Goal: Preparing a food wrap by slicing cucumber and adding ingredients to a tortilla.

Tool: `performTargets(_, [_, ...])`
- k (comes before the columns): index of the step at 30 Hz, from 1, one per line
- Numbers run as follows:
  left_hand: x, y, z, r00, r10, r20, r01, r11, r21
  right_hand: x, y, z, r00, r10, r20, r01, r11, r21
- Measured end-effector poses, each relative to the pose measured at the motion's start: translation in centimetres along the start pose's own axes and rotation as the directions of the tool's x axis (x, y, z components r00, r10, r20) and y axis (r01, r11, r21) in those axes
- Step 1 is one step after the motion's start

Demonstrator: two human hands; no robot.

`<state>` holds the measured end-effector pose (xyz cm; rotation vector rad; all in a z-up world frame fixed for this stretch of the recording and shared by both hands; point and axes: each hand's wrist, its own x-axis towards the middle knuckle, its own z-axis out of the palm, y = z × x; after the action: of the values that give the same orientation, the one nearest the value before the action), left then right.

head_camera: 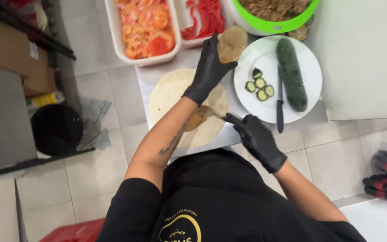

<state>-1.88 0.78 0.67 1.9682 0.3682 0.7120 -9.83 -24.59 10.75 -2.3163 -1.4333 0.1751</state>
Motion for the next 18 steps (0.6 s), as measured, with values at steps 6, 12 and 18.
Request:
performTargets(6, [-7.4, 4.7, -14.4, 0.998, -0.056, -0.008, 0.056, 0.998, -0.010, 0.9, 0.9, 0.3, 0.999, -0.037, 0.038, 0.038, 0.999, -0.026])
performTargets(12, [-17.0, 2.5, -20.8, 0.961, -0.023, -0.277, 0.160, 0.860, 0.484, 1.6, 0.1, 2.3, 0.976, -0.155, 0.154, 0.149, 0.988, 0.048])
performTargets(18, [-21.1, 1.7, -19.2, 0.925, -0.108, -0.364, 0.319, 0.740, 0.592, 1.7, 1.4, 2.2, 0.962, -0.147, 0.230, 0.164, 0.985, -0.060])
